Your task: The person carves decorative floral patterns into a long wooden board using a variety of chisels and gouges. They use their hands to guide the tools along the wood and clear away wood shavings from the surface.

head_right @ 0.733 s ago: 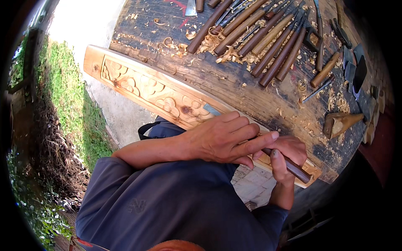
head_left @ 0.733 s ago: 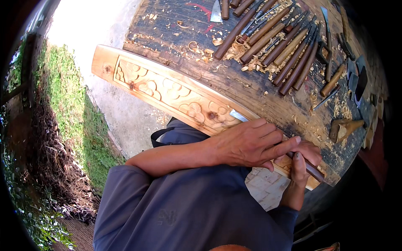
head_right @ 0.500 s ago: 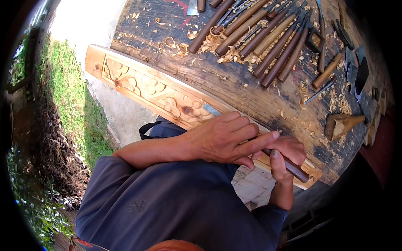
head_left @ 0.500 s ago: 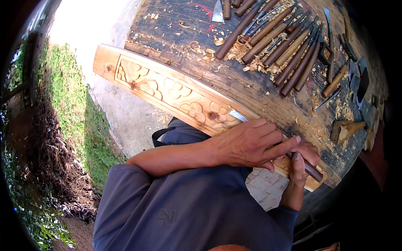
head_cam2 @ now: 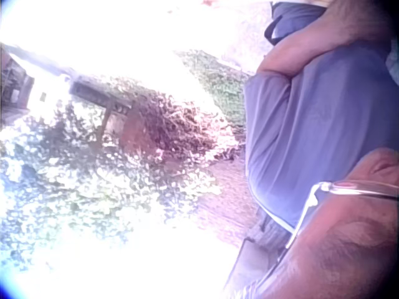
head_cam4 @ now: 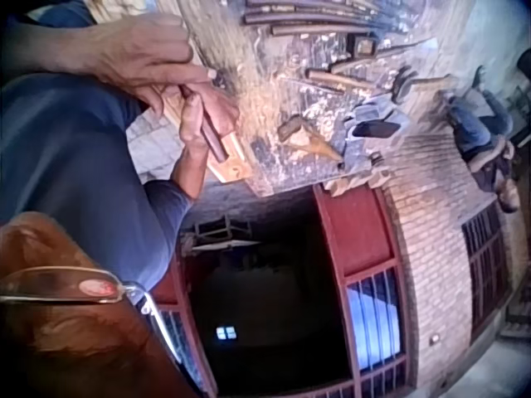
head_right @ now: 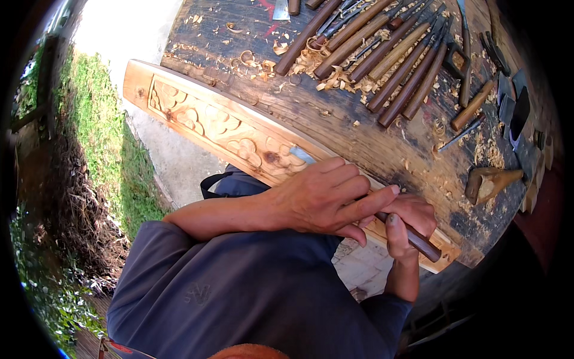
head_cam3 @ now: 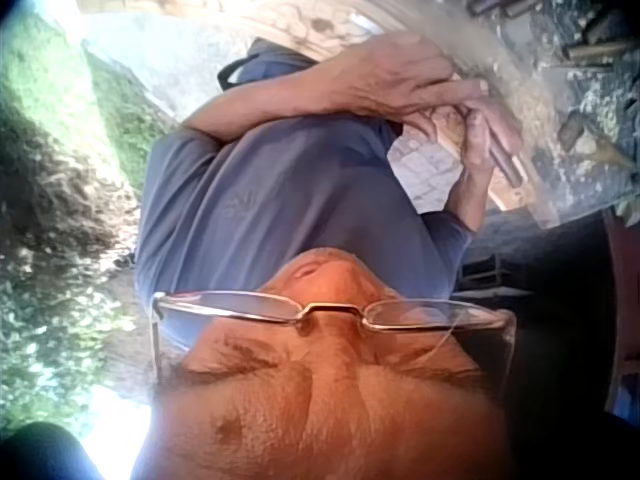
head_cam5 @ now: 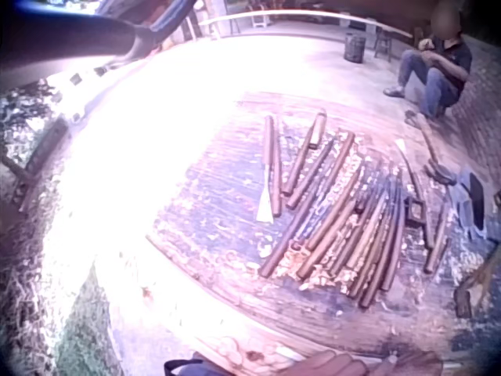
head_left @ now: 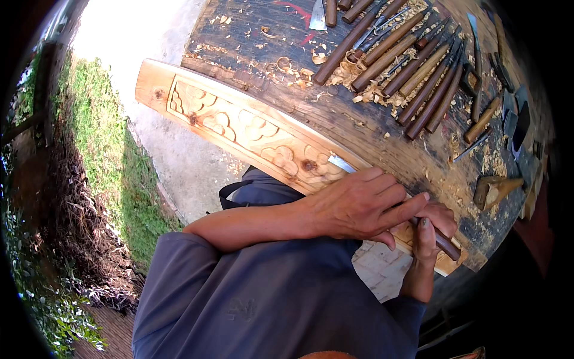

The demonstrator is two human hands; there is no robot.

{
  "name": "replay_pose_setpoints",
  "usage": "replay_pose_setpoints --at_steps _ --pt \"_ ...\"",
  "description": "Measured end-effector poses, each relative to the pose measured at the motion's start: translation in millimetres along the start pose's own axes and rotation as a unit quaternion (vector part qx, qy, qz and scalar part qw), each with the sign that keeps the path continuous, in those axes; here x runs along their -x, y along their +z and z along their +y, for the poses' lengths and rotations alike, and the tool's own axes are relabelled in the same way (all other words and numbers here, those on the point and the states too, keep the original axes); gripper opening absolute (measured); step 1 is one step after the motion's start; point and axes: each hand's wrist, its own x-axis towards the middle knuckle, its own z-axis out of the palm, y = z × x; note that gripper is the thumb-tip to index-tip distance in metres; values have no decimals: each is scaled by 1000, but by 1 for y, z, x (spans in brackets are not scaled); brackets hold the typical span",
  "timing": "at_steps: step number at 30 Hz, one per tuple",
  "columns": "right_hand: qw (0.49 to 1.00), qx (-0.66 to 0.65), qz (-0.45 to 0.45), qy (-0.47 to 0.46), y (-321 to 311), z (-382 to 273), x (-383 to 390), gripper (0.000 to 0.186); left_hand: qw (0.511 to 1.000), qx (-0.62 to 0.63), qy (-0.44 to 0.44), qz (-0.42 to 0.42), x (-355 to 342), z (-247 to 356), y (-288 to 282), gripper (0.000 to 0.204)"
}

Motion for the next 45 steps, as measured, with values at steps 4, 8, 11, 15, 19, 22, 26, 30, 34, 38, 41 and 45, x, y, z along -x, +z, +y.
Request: replay_pose_setpoints --at_steps 4,8,11,15,19,22,26,30,34,38,41,45 --pt "1000 -1 -16 -17 8 3 -4 30 1000 -14 -6 15 0 2 1 89" --pt "999 6 -49 -18 13 -2 -10 26 999 -29 -23 30 1 1 -6 86" --pt "999 12 -30 -30 7 -2 -7 26 999 -15 -5 36 0 1 -3 87" --pt "1000 8 -8 -11 0 -10 -4 30 999 5 28 30 2 -1 0 91" --pt "999 35 1 -27 -5 -13 -5 33 999 7 43 23 1 0 3 95" --pt "999 29 10 -30 -5 -13 -5 33 999 -4 44 15 1 0 1 97" --pt "1000 20 4 -6 -4 -18 -6 34 999 5 31 11 0 0 1 97" --pt "997 22 33 59 -5 -6 14 39 1000 5 23 21 0 1 2 96" --pt "998 10 45 47 -2 2 20 40 1000 11 22 10 -1 0 2 94" --pt "998 16 45 40 3 0 14 42 999 15 16 32 1 0 6 94" --pt "999 25 40 19 1 5 14 43 999 11 17 31 0 0 6 94" --pt "1000 9 24 8 1 2 12 33 1000 8 8 28 -1 1 8 95"
